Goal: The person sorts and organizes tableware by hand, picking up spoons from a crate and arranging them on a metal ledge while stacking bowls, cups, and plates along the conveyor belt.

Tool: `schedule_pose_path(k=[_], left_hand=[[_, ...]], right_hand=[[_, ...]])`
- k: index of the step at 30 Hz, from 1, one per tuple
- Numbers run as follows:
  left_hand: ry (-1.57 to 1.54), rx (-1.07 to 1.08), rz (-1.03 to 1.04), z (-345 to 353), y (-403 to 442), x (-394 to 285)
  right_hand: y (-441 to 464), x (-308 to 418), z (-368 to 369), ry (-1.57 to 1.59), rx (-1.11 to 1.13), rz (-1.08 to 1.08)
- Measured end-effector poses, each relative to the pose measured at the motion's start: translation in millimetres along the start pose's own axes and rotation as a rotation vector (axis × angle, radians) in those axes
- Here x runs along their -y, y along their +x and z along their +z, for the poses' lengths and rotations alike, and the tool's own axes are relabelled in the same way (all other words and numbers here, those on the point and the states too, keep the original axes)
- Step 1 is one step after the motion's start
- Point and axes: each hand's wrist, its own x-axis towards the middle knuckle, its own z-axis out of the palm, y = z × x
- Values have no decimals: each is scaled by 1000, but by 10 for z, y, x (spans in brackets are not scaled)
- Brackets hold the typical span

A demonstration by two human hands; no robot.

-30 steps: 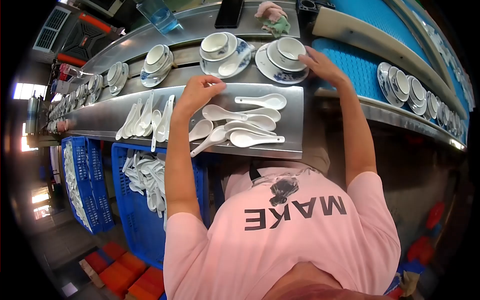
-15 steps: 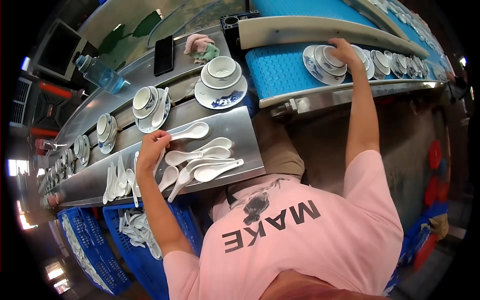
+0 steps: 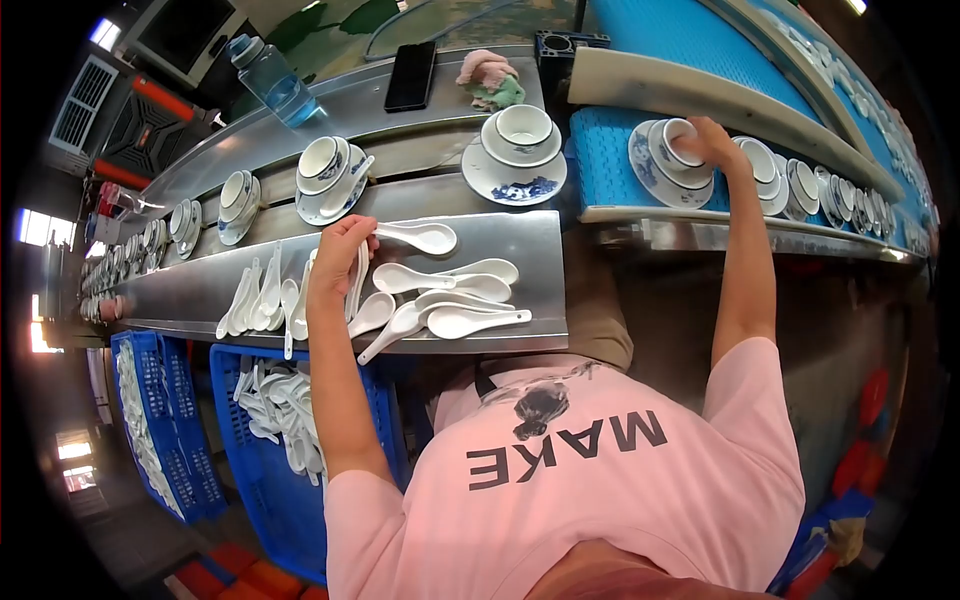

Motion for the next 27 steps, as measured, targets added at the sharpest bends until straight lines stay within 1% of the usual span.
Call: schedule_pose_path(k=[3,4,5,8,11,13,15,18,21,22,25,26,27], left_hand=[[-5,2,-6,-19,3,-4],[-8,-2,-7,-18,-1,-7],[-10,-5,-8,-14,-4,-14],[2,-8,-5,-18,9,-30],[-59,-36,-4,-23,54,-16],[-146,-67,-5,-31,106,-8],[-209,-70,10,-37,203,4],[-203,-137,50,-20,300,6],[-242,-170,50,6,293,-43],[-248,-199,59,-19,311,-37],[-260,-249,101,-98,321,-67],[-264,-268,113,-137,294,-65],[-265,-251,116,-158,262,-69]], right_hand=[[-37,-98,60,322,122,-143],[-132,1,69,442,93,-194],[-250,117,90,614,107,-166],[-323,342,294,878,-40,-157],[-321,612,419,1202,-19,-140],[-322,928,508,1154,-65,-190],[-308,1218,560,934,-135,-166],[-150,1406,718,871,-202,-210],[-171,1730,841,653,-387,-199],[-56,1765,973,695,-332,-204],[94,1935,1165,600,-364,-139],[112,1943,1160,573,-286,-107],[97,1966,1156,619,-258,-107]])
